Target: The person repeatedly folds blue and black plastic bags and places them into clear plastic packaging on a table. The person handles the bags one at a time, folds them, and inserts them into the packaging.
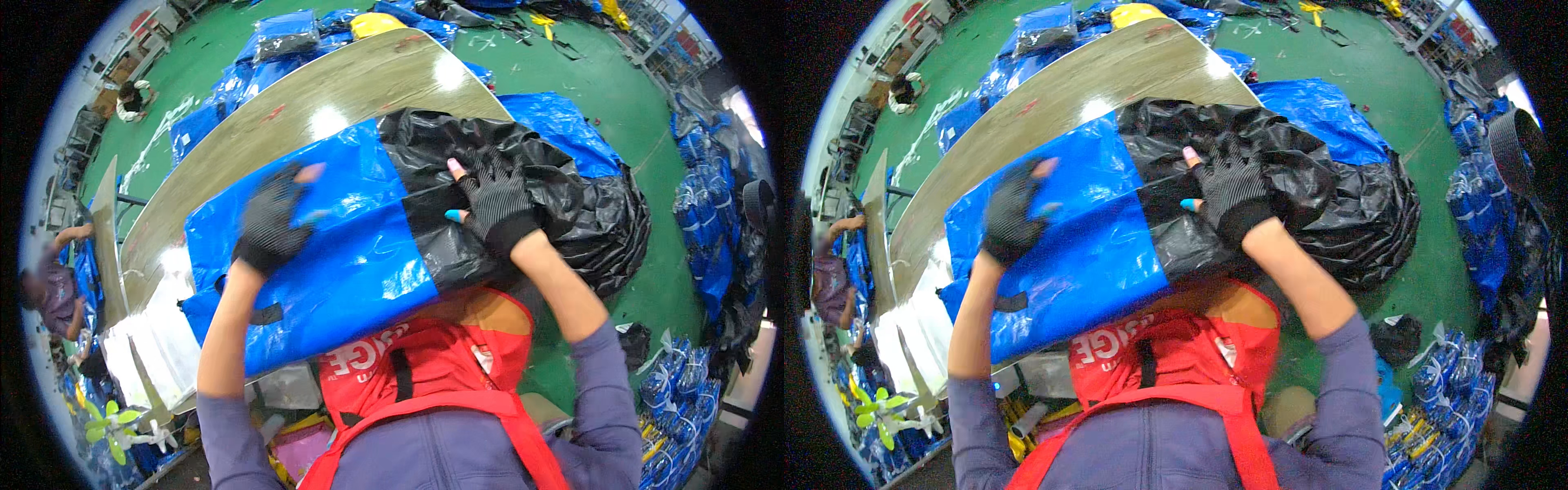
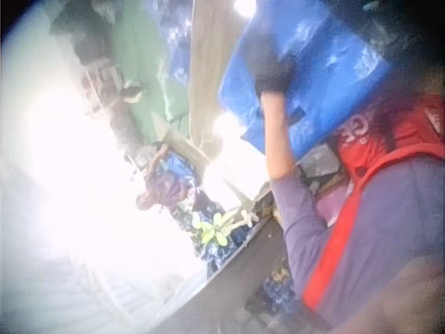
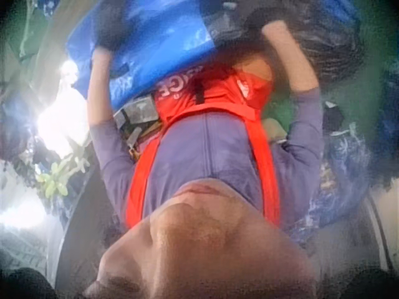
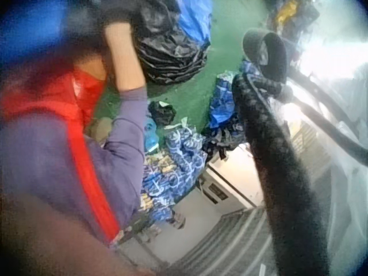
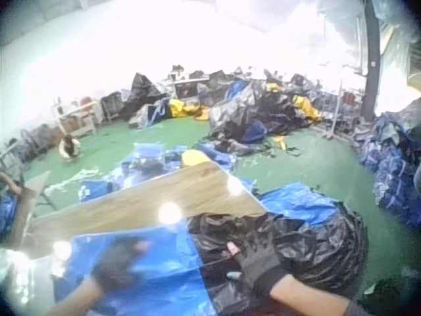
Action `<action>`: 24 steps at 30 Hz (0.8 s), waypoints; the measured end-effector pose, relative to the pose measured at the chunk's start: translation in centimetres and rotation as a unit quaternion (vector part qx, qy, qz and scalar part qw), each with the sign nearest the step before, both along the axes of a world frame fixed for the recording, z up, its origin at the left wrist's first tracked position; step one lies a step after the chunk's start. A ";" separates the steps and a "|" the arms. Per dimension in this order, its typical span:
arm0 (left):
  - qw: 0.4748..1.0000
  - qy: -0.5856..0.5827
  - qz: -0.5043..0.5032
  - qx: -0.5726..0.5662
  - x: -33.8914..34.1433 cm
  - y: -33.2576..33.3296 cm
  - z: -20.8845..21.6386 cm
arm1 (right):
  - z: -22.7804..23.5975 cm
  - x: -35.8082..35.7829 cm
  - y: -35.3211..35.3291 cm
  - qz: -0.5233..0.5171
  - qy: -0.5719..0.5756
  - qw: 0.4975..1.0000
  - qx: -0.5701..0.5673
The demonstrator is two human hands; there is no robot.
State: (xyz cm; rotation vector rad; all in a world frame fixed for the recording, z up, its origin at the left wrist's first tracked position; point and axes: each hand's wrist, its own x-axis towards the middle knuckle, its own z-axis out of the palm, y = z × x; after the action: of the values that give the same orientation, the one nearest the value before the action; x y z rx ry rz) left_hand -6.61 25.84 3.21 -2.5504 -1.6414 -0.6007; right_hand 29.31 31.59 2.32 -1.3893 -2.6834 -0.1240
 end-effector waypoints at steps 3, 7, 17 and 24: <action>0.975 0.059 -0.207 -0.051 8.9 6.1 -2.2 | 0.1 3.0 -5.2 0.111 0.098 0.989 -0.029; 0.971 0.104 -0.201 -0.075 11.6 7.0 -6.7 | 1.4 4.9 -8.6 0.125 0.067 0.989 0.051; 0.954 0.072 -0.271 -0.110 11.7 4.7 -6.5 | 3.0 -6.3 14.8 0.055 -0.146 0.962 -0.226; 0.962 0.040 -0.239 -0.121 11.9 4.6 -6.4 | 3.6 -3.5 11.6 -0.013 -0.161 0.969 -0.185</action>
State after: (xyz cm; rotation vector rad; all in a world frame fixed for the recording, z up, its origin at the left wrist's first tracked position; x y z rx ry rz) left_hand 5.29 30.41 -3.16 -3.1318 -1.1300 -0.3207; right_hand 25.77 43.22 5.92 -1.6302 -3.0767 0.1748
